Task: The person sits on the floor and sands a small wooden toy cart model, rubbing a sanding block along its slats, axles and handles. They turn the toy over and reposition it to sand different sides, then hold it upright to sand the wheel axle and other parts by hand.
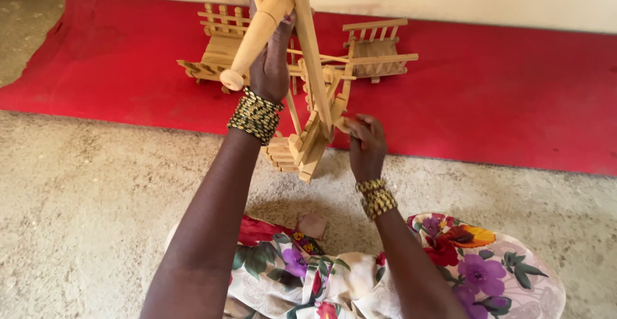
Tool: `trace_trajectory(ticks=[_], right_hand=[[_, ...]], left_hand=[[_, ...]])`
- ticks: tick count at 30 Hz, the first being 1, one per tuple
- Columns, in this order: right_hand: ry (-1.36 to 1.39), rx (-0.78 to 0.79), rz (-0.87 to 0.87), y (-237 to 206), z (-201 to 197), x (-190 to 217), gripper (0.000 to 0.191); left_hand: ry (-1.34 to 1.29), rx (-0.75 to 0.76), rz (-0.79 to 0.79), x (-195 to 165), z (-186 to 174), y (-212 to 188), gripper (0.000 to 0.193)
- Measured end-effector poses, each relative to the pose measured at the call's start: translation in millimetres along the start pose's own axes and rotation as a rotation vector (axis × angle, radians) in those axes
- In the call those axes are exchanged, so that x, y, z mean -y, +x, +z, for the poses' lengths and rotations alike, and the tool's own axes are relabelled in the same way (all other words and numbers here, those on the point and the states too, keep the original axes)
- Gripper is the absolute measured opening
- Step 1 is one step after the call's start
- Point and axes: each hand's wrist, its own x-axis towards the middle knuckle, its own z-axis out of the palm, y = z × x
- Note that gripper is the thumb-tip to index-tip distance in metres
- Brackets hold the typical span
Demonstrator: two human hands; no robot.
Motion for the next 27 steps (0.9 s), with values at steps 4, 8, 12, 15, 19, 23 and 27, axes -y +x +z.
trace_trajectory(ticks=[4,8,12,15,19,23,27], right_hand=[[-0.038,0.135,-0.03,16,8,-8,0.02],[-0.099,0.188,-0.085,11,8,-17,0.015],[-0.225,0.294,-0.399,9,12,-32,0.022],[-0.322,0.476,-0.461,23,15,-51,0.023],[-0.363,0.446,-0.382,53,25,-75,0.016],[-0.223,0.348,-0.222,68,39,-87,0.016],[0.036,0.106,0.137,42,53,-83,0.024]], left_hand=[[0.211,-0.002,0.178,8,-4,-4,0.039],[0.065,0.002,0.067,18,-5,-4,0.036],[0.314,0.009,0.154,17,-7,-5,0.036],[0.037,0.019,0.016,6,-6,-8,0.04],[-0.004,-0.013,-0.095,-13,3,-5,0.047],[-0.154,-0.01,-0.086,-24,4,-2,0.048],[-0.154,0.017,-0.115,-22,2,-1,0.047]])
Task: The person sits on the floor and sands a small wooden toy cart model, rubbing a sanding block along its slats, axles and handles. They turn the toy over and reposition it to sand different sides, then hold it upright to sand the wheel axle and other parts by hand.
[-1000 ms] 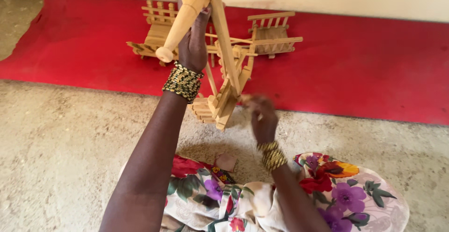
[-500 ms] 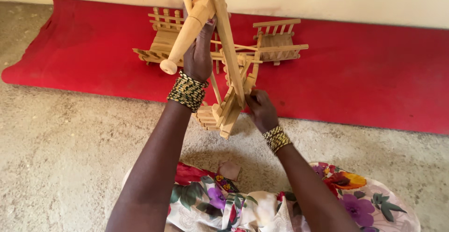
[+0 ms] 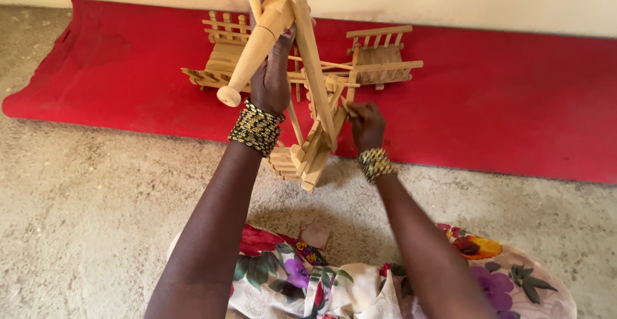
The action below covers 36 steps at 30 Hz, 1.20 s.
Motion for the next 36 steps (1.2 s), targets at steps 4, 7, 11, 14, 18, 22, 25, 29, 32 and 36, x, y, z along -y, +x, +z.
trace_trajectory(ticks=[4,7,11,14,18,22,25,29,32,36], right_hand=[[0.134,-0.215,0.065,-21,10,-1,0.027],[0.075,-0.272,0.069,-20,12,-1,0.027],[0.094,-0.197,0.009,-30,12,8,0.025],[0.098,-0.117,0.085,-61,8,26,0.027],[0.245,-0.081,0.066,-94,4,47,0.028],[0.137,-0.124,0.087,-77,6,51,0.026],[0.083,-0.145,0.005,-51,5,42,0.027],[0.049,-0.135,-0.014,-37,1,24,0.021],[-0.086,-0.102,-0.045,-38,-1,11,0.02],[1.113,-0.058,0.68,-48,22,7,0.013]], left_hand=[[-0.012,-0.054,0.046,8,3,-4,0.043],[-0.112,-0.041,0.047,11,3,-4,0.048],[0.094,-0.012,0.028,16,-2,0,0.046],[0.031,-0.003,0.022,21,-5,-1,0.047],[0.258,0.014,0.136,29,-9,-4,0.049],[-0.032,-0.05,-0.017,35,-7,-2,0.049],[-0.18,-0.096,0.013,34,-5,-1,0.052],[-0.052,-0.028,-0.015,22,-12,3,0.056],[-0.062,0.007,0.087,8,-14,7,0.056],[-0.108,0.0,0.127,-8,-11,12,0.055]])
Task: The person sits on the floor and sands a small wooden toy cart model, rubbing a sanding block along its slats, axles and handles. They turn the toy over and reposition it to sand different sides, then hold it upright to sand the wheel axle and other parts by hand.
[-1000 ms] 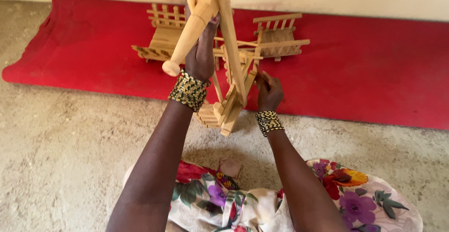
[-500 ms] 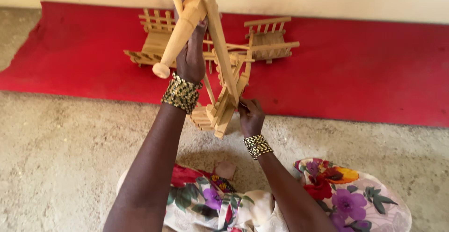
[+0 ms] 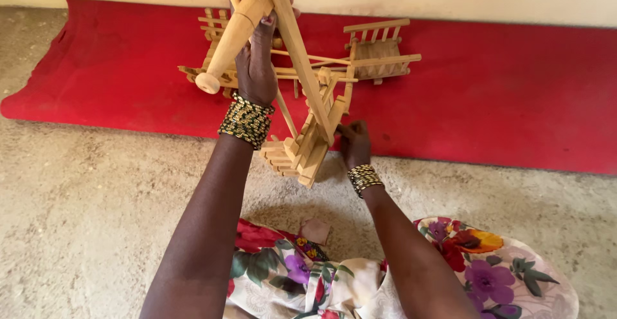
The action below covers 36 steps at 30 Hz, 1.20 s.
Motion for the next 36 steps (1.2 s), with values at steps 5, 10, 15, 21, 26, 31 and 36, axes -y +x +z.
trace_trajectory(ticks=[5,10,15,21,26,31,36], right_hand=[[-1.291,0.059,-0.669,-14,-2,-13,0.03],[-1.359,0.15,-0.526,-73,-1,-30,0.025],[-1.429,0.212,-0.398,-130,-3,-50,0.027],[-1.073,-0.061,-0.246,-108,-9,-27,0.008],[-0.784,-0.286,-0.246,-29,1,7,0.02],[-0.833,-0.095,-0.53,2,19,-5,0.015],[-0.522,-0.025,-0.307,-54,14,-35,0.011]], left_hand=[[0.044,0.004,0.022,-4,0,4,0.054],[0.033,-0.004,0.018,4,-2,3,0.054],[0.046,0.013,-0.015,10,-2,-1,0.058],[0.123,-0.012,0.022,11,-17,8,0.059],[0.071,-0.027,0.039,4,-21,10,0.054],[0.121,-0.028,0.046,-4,-11,8,0.057],[0.051,0.001,0.042,-4,-9,6,0.051]])
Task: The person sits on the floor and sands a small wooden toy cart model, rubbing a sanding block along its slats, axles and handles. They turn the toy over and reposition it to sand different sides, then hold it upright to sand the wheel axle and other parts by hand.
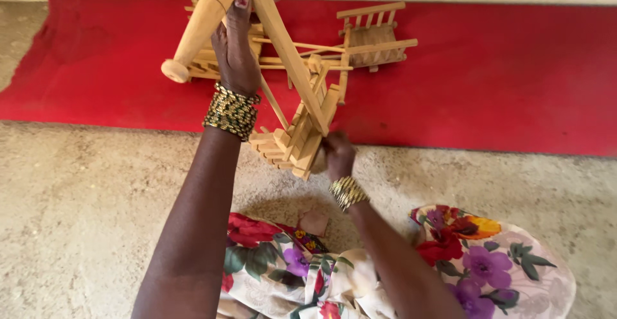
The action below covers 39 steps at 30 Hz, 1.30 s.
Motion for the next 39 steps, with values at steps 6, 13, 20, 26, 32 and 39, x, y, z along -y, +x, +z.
trace_trajectory(ticks=[6,13,20,26,32,39], right_hand=[[-0.456,0.1,-0.172,-71,-2,10,0.007],[-0.373,-0.073,0.183,-49,-17,27,0.014],[-0.749,-0.077,-0.448,56,-38,20,0.025],[-0.867,0.16,-0.411,56,-20,7,0.023],[-0.844,0.299,-0.34,-21,-25,-1,0.032],[-0.789,0.382,-0.232,-85,-23,-8,0.023]], left_hand=[[0.016,0.002,-0.019,2,6,-1,0.052],[0.025,0.016,-0.028,2,0,0,0.054],[0.011,0.001,-0.05,0,8,-2,0.055],[0.038,0.046,-0.022,14,3,-10,0.053],[0.701,0.092,0.319,46,-4,-21,0.035],[0.142,0.032,-0.017,57,3,-21,0.041]])
